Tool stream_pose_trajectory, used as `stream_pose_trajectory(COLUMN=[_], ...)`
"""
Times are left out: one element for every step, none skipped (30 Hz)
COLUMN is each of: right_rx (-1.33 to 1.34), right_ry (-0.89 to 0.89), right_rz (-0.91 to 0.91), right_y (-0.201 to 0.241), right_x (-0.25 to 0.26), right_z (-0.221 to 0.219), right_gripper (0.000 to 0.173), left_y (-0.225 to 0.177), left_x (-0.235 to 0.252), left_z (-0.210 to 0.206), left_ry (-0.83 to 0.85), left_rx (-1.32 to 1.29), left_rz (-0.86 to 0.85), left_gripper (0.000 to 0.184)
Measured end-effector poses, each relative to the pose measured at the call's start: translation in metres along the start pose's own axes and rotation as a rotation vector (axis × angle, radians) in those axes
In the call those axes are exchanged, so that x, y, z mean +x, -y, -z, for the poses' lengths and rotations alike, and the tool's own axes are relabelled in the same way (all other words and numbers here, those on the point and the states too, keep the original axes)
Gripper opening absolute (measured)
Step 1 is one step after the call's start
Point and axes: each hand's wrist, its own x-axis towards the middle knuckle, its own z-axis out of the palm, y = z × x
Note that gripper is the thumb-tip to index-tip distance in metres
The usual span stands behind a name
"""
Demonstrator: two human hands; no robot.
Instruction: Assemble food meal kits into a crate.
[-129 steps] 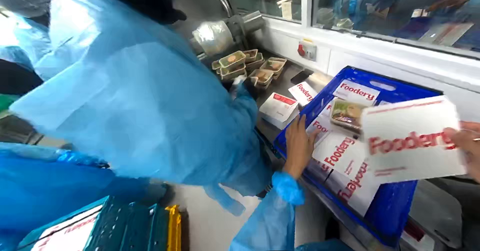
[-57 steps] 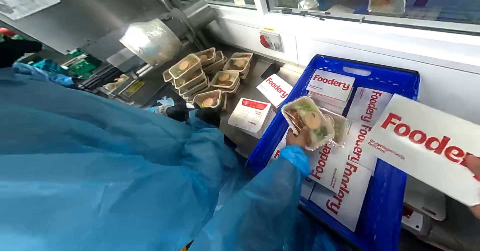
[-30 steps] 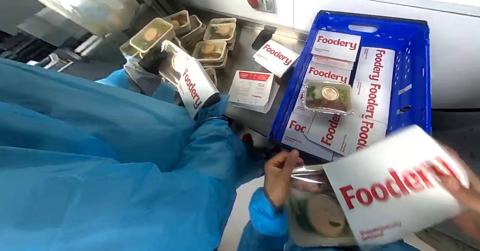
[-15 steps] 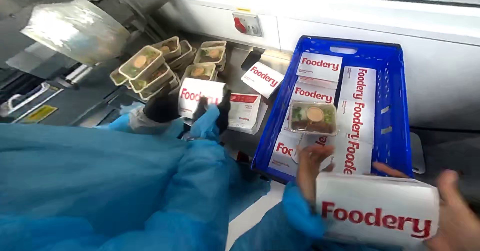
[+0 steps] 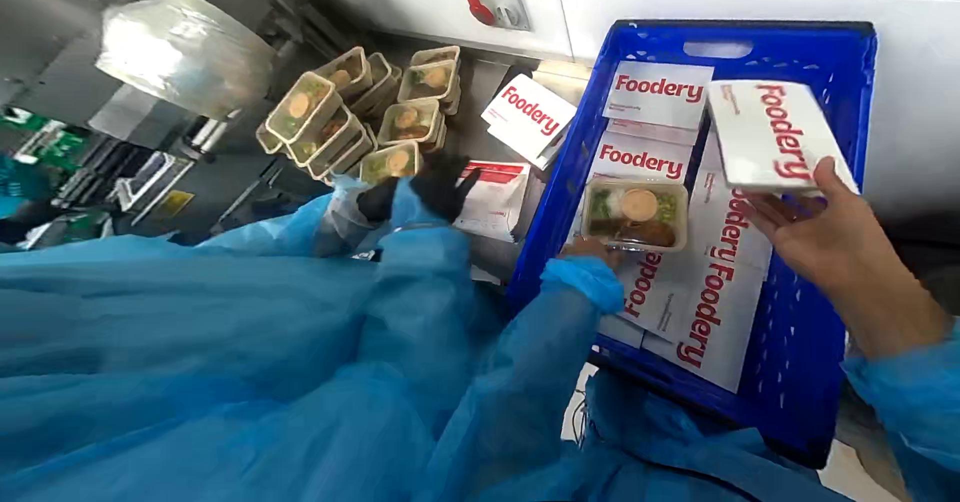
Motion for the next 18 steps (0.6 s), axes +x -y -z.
stream_pose_trajectory(right_rx=[-0.035, -0.09, -0.185, -0.324, -0.502, -0.719, -0.951, -1.162, -1.327, -1.425, -1.455, -1.454, -1.433, -1.388, -1.328, -1.234, -1.159, -1.116], right_ry=[0.003, 0.032, 0.077, 0.133, 0.19, 0.266, 0.346, 0.402, 0.419, 0.404, 0.394, 0.41, 0.458, 0.504, 0.536, 0.547, 0.536, 0.498], right_rz=[-0.069, -0.123, -0.158, -0.154, -0.1, -0.016, 0.081, 0.184, 0.304, 0.448, 0.576, 0.621, 0.583, 0.514, 0.462, 0.429, 0.432, 0.463], right_y=[-0.008, -0.021, -0.035, -0.049, -0.06, -0.066, -0.068, -0.067, -0.063, -0.057, -0.046, -0.035, -0.024, -0.017, -0.013, -0.012, -0.012, -0.014], right_x=[0.003, 0.004, 0.005, 0.005, 0.007, 0.01, 0.012, 0.012, 0.006, -0.003, -0.009, -0.014, -0.02, -0.028, -0.039, -0.054, -0.069, -0.082], right_z=[0.003, 0.005, 0.006, 0.007, 0.007, 0.008, 0.009, 0.009, 0.011, 0.016, 0.02, 0.024, 0.026, 0.025, 0.02, 0.014, 0.008, 0.001], right_gripper=[0.076, 0.074, 0.065, 0.055, 0.046, 0.045, 0.045, 0.044, 0.042, 0.043, 0.047, 0.057, 0.069, 0.072, 0.065, 0.048, 0.031, 0.024], left_y=[0.005, 0.009, 0.01, 0.004, -0.005, -0.014, -0.02, -0.022, -0.016, -0.006, 0.005, 0.012, 0.018, 0.024, 0.03, 0.037, 0.043, 0.051], left_x=[0.007, 0.019, 0.031, 0.038, 0.045, 0.049, 0.048, 0.042, 0.031, 0.017, 0.005, -0.02, -0.057, -0.097, -0.13, -0.153, -0.165, -0.168], left_z=[-0.023, -0.043, -0.061, -0.068, -0.071, -0.072, -0.069, -0.063, -0.06, -0.061, -0.061, -0.054, -0.041, -0.026, -0.018, -0.018, -0.023, -0.031], left_ry=[0.018, -0.001, -0.041, -0.054, -0.058, -0.063, -0.047, -0.007, 0.029, 0.013, -0.037, -0.031, 0.028, 0.047, -0.018, -0.181, -0.395, -0.613], left_rx=[0.021, 0.015, -0.013, -0.045, -0.096, -0.162, -0.203, -0.2, -0.185, -0.226, -0.369, -0.528, -0.616, -0.594, -0.51, -0.405, -0.32, -0.273], left_rz=[-0.008, 0.0, 0.041, 0.093, 0.139, 0.18, 0.191, 0.147, 0.04, -0.111, -0.264, -0.393, -0.479, -0.543, -0.582, -0.614, -0.644, -0.682], left_gripper=[0.072, 0.08, 0.09, 0.096, 0.095, 0.085, 0.078, 0.079, 0.084, 0.079, 0.064, 0.046, 0.033, 0.026, 0.026, 0.025, 0.023, 0.022])
